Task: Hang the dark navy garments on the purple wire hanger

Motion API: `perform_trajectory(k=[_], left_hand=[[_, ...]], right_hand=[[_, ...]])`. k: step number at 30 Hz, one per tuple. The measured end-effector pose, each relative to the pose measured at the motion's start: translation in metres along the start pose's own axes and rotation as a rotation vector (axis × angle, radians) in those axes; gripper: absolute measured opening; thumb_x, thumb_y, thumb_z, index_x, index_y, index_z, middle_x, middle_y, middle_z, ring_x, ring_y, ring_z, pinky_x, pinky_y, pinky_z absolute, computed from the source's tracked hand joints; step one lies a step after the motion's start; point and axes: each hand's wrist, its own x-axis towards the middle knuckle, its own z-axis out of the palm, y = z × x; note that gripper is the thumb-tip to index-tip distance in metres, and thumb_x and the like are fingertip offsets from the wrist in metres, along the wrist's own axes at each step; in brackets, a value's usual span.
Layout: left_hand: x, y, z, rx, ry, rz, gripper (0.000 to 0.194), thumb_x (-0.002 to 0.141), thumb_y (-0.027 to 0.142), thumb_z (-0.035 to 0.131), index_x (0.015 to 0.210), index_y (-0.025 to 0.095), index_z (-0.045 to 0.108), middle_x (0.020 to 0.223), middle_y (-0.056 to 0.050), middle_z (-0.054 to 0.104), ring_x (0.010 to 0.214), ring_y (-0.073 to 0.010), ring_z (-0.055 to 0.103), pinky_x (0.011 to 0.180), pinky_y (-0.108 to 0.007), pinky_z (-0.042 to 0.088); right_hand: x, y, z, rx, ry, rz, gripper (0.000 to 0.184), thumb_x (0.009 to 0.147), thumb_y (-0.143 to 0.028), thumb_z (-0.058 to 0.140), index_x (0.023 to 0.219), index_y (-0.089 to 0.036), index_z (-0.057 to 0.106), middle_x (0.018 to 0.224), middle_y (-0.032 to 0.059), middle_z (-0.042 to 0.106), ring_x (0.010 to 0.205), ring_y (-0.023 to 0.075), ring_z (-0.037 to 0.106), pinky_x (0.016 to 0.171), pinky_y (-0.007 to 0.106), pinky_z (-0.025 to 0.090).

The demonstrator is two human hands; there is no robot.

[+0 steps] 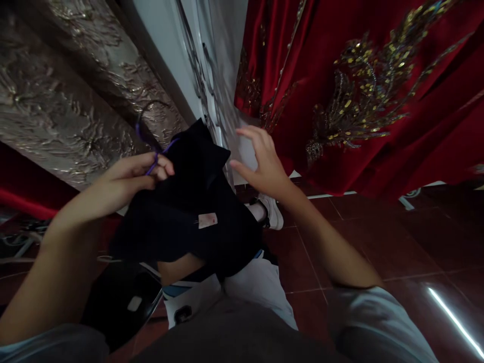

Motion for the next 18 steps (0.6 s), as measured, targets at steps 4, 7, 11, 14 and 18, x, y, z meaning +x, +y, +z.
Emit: perform_trajectory(k=[4, 7, 11, 14, 18], left_hand=[[-0.018, -0.008, -0.033, 0.169, 0.124, -0.049, 0.017, 0.076, 0.022, 0.060, 0.089, 0.017, 0.069, 0.071, 0.000, 0.059, 0.061, -0.0117, 0.051, 0.053, -0.018, 0.034], [-0.033, -0.003, -0.050, 0.266, 0.227, -0.082, 0.019, 0.081, 0.031, 0.064, 0.091, 0.017, 0.073, 0.076, -0.001, 0.067, 0.068, -0.0141, 0.059, 0.058, -0.020, 0.042], [-0.048, 0.010, -0.058, 0.325, 0.219, -0.094, 0.021, 0.081, 0.031, 0.065, 0.087, 0.015, 0.077, 0.077, -0.002, 0.073, 0.073, -0.0185, 0.066, 0.066, -0.025, 0.048], [-0.044, 0.007, -0.054, 0.321, 0.350, 0.030, 0.016, 0.082, 0.022, 0.062, 0.079, 0.012, 0.074, 0.073, -0.002, 0.070, 0.070, -0.0164, 0.063, 0.073, -0.031, 0.051], [-0.019, -0.011, -0.045, 0.159, 0.603, 0.266, 0.010, 0.074, 0.007, 0.069, 0.077, 0.016, 0.069, 0.075, 0.000, 0.068, 0.070, -0.0136, 0.062, 0.073, -0.031, 0.053]], right_hand=[[0.000, 0.045, 0.014, 0.192, -0.106, 0.265, 0.084, 0.090, -0.061, 0.065, 0.161, -0.042, 0.023, 0.170, 0.0048, 0.025, 0.141, 0.0295, 0.050, 0.117, 0.054, 0.046], [-0.002, 0.053, 0.031, 0.316, -0.189, 0.315, 0.090, 0.092, -0.066, 0.060, 0.163, -0.042, 0.011, 0.172, 0.0061, 0.019, 0.139, 0.0288, 0.053, 0.113, 0.051, 0.051], [-0.001, 0.043, 0.048, 0.331, -0.190, 0.242, 0.090, 0.090, -0.069, 0.060, 0.163, -0.036, 0.019, 0.169, 0.0080, 0.028, 0.145, 0.0307, 0.047, 0.111, 0.050, 0.052], [0.002, 0.040, 0.055, 0.427, -0.192, 0.289, 0.066, 0.086, -0.072, 0.064, 0.131, -0.024, 0.061, 0.130, 0.0116, 0.066, 0.121, 0.0292, 0.064, 0.100, 0.048, 0.058], [0.024, 0.041, 0.050, 0.636, 0.112, 0.491, 0.054, 0.083, -0.076, 0.063, 0.090, -0.022, 0.065, 0.081, 0.0039, 0.066, 0.085, 0.0228, 0.068, 0.074, 0.041, 0.063]])
